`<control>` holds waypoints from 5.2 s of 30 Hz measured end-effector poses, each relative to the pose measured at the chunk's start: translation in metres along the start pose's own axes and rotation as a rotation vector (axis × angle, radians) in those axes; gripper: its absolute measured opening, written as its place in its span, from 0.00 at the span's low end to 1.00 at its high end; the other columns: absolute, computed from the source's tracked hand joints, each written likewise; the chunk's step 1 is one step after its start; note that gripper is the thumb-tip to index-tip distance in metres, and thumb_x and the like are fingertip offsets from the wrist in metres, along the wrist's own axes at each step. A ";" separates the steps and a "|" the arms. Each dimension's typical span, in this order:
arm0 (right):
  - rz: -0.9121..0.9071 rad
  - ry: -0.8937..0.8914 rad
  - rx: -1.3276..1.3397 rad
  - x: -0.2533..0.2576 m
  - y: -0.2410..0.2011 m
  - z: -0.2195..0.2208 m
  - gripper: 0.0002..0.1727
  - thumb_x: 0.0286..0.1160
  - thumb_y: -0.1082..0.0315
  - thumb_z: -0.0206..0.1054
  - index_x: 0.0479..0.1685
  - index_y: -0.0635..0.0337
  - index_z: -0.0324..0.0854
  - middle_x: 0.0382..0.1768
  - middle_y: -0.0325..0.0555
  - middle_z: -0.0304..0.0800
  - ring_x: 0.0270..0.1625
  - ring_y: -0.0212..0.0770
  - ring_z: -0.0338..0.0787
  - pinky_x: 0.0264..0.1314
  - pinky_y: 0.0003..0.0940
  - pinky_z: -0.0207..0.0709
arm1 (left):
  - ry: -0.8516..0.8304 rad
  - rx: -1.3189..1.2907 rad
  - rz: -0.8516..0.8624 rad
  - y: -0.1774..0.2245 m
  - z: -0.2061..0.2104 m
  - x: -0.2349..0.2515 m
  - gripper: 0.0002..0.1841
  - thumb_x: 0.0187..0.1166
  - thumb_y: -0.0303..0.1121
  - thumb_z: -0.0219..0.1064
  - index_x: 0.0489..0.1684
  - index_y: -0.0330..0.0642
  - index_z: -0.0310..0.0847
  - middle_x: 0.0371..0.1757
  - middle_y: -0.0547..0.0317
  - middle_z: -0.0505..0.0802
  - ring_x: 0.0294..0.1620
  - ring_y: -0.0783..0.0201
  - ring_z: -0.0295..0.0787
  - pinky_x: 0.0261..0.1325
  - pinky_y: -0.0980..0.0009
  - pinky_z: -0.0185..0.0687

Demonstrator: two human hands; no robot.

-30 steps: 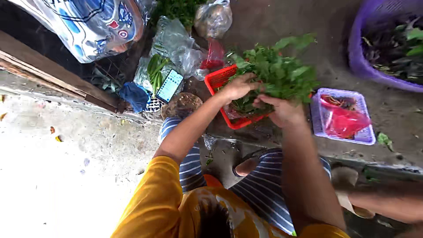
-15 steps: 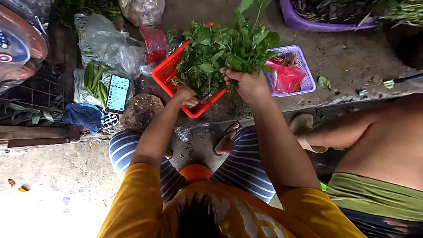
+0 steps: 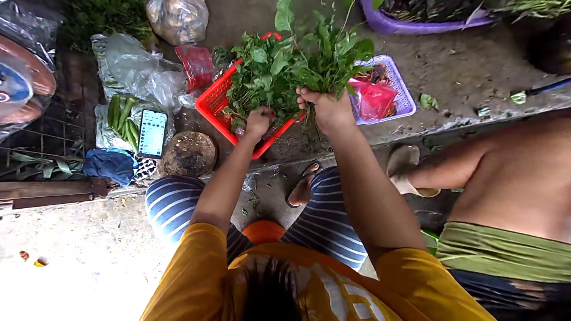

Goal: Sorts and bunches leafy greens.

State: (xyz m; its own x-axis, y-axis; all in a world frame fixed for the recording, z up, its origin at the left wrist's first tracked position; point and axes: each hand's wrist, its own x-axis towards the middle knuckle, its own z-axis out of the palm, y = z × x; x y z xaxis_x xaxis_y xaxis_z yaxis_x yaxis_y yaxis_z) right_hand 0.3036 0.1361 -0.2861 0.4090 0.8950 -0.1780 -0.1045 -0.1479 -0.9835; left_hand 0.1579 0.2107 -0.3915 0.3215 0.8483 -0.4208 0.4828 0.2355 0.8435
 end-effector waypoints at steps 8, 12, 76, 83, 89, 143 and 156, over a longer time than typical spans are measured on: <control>-0.002 -0.014 0.092 -0.005 0.007 0.034 0.17 0.77 0.78 0.69 0.62 0.64 0.73 0.41 0.43 0.88 0.32 0.31 0.87 0.37 0.24 0.85 | 0.055 -0.258 0.267 0.046 -0.063 -0.068 0.11 0.86 0.27 0.64 0.61 0.34 0.82 0.42 0.57 0.88 0.28 0.73 0.82 0.34 0.76 0.83; 0.028 -0.103 0.204 -0.020 0.014 0.070 0.20 0.76 0.74 0.72 0.64 0.62 0.74 0.43 0.43 0.88 0.37 0.33 0.88 0.39 0.27 0.84 | 0.097 -0.053 0.338 0.048 -0.076 -0.088 0.14 0.81 0.27 0.70 0.61 0.32 0.80 0.38 0.53 0.88 0.30 0.68 0.86 0.38 0.71 0.87; 0.144 -0.391 -0.043 -0.034 0.019 0.077 0.04 0.81 0.74 0.67 0.48 0.62 0.84 0.31 0.39 0.90 0.30 0.32 0.89 0.38 0.26 0.86 | 0.120 -0.281 0.219 0.033 -0.099 -0.096 0.11 0.72 0.17 0.71 0.49 0.30 0.80 0.39 0.55 0.86 0.33 0.71 0.83 0.40 0.74 0.83; -0.109 -0.163 0.247 -0.015 -0.003 0.023 0.04 0.83 0.75 0.60 0.47 0.58 0.78 0.35 0.39 0.91 0.29 0.32 0.87 0.37 0.28 0.87 | 0.261 -0.317 0.194 0.026 -0.137 -0.089 0.16 0.77 0.27 0.72 0.60 0.35 0.77 0.43 0.57 0.87 0.33 0.70 0.83 0.38 0.73 0.82; -0.067 -0.077 0.265 -0.023 -0.011 0.002 0.04 0.83 0.76 0.61 0.45 0.58 0.79 0.34 0.40 0.91 0.27 0.32 0.87 0.34 0.27 0.85 | 0.130 -0.197 -0.078 0.006 -0.123 -0.038 0.17 0.83 0.26 0.64 0.68 0.35 0.76 0.53 0.48 0.88 0.40 0.63 0.86 0.47 0.65 0.85; 0.002 -0.157 -0.012 -0.022 0.020 0.091 0.13 0.83 0.71 0.67 0.59 0.68 0.80 0.44 0.47 0.94 0.44 0.36 0.95 0.54 0.32 0.89 | 0.100 -0.723 0.171 0.033 -0.113 -0.085 0.06 0.89 0.27 0.57 0.55 0.39 0.76 0.42 0.60 0.86 0.41 0.65 0.87 0.52 0.62 0.89; 0.142 -0.297 -0.007 -0.030 0.029 0.103 0.08 0.79 0.75 0.68 0.52 0.61 0.81 0.35 0.40 0.90 0.30 0.33 0.88 0.37 0.29 0.87 | 0.093 -0.299 0.153 0.022 -0.113 -0.085 0.15 0.75 0.24 0.73 0.55 0.28 0.79 0.46 0.49 0.86 0.43 0.64 0.81 0.50 0.65 0.81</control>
State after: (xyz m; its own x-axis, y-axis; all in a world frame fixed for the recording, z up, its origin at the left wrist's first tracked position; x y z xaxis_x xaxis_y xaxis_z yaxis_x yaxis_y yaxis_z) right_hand 0.1953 0.1484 -0.3060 0.1080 0.9488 -0.2970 -0.1351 -0.2819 -0.9499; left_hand 0.0494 0.1976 -0.2993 0.2893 0.9209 -0.2611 0.1698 0.2190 0.9608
